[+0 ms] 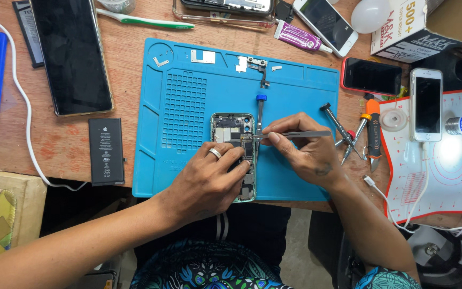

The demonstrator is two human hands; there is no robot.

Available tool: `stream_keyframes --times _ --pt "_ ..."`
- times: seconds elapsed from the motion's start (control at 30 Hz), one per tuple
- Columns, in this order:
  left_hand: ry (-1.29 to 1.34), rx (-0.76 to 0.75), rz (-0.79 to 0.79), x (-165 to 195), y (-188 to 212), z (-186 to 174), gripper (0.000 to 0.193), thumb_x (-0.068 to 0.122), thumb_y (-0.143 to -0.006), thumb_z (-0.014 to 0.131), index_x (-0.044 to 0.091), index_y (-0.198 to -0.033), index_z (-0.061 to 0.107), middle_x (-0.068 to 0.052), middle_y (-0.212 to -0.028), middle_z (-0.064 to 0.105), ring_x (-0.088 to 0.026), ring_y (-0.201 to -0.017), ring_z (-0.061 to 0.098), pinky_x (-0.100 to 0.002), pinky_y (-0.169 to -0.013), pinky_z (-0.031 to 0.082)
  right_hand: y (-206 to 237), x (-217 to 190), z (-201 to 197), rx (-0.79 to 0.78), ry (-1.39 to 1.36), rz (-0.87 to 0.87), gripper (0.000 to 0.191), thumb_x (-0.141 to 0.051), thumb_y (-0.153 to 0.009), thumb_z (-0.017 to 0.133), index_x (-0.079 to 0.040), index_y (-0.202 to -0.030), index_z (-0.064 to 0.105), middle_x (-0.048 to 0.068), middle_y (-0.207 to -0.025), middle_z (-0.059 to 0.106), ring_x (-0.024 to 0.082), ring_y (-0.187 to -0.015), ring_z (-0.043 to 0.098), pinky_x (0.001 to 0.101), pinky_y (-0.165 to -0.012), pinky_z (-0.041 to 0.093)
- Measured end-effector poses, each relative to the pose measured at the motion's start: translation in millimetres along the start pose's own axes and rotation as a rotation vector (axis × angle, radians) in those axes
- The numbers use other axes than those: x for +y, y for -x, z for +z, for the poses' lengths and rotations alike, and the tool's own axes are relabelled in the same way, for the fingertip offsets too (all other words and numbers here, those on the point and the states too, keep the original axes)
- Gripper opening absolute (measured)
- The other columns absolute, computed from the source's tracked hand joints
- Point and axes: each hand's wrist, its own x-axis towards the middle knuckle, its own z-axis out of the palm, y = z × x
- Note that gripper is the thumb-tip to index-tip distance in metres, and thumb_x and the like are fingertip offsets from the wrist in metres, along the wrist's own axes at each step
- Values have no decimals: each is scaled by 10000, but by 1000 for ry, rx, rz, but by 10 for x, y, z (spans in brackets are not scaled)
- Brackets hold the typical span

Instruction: The person disassembles a smartphone on a blue anti-static mat, using screwdrivers and tweezers to remove screws, disconnect cables, and lift out the battery and internal components. The workspace contains multiple phones, tools, and parts.

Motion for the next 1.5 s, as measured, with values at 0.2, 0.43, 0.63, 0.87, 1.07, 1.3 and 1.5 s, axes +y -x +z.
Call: stream_keyframes --times 0.2,0.43,0.63,0.87,1.07,1.3,1.5 --pt "6 0 0 1 -1 -10 271 55 -819 691 -45 -1070 673 -199 -1158 651 -328 -1097 642 -458 -946 492 -7 14 30 27 -35 70 156 -88 -988 671 38 -1061 618 151 -1024 735 192 -942 767 287 -780 650" --pt "-5 1 5 -3 8 -7 265 52 -822 689 -51 -1066 668 -201 -1143 650 -328 -1080 647 -454 -946 493 37 53 -42 -21 54 -69 159 -61 -987 699 18 -1123 728 148 -1097 750 210 -1001 751 300 -863 638" --pt "-10 9 4 -11 15 -7 270 48 -816 692 -53 -1066 666 -203 -1137 652 -333 -1078 651 -457 -949 494 78 48 -42 -66 234 -321 244 -51 -908 762 -43 -1150 733 155 -1159 734 228 -1045 753 299 -874 652" --pt "-7 4 7 -8 19 -1 269 44 -810 692 -54 -1059 663 -203 -1139 654 -329 -1075 653 -457 -950 494 92 25 -31 -76 305 -405 303 -59 -882 785 -56 -1179 721 152 -1155 736 228 -1021 759 284 -825 659" --pt "-2 14 5 -5 19 12 271 46 -807 693 -52 -1058 664 -200 -1137 652 -329 -1080 654 -454 -954 494 105 50 -25 -44 263 -359 275 -57 -897 777 -49 -1167 726 149 -1136 744 221 -1018 764 294 -837 660" --pt "-8 10 3 -20 2 -32 269 44 -807 690 -50 -1057 665 -200 -1134 651 -333 -1080 652 -454 -952 494 65 41 -20 -3 177 -310 230 -45 -916 770 -18 -1140 725 149 -1125 755 245 -1054 762 331 -904 640" --pt "-5 4 5 -4 -12 -45 268 48 -801 691 -49 -1049 662 -202 -1132 650 -339 -1077 648 -459 -955 494 75 61 -20 8 135 -193 192 -46 -921 758 -6 -1104 721 150 -1122 755 240 -1074 750 328 -930 627"
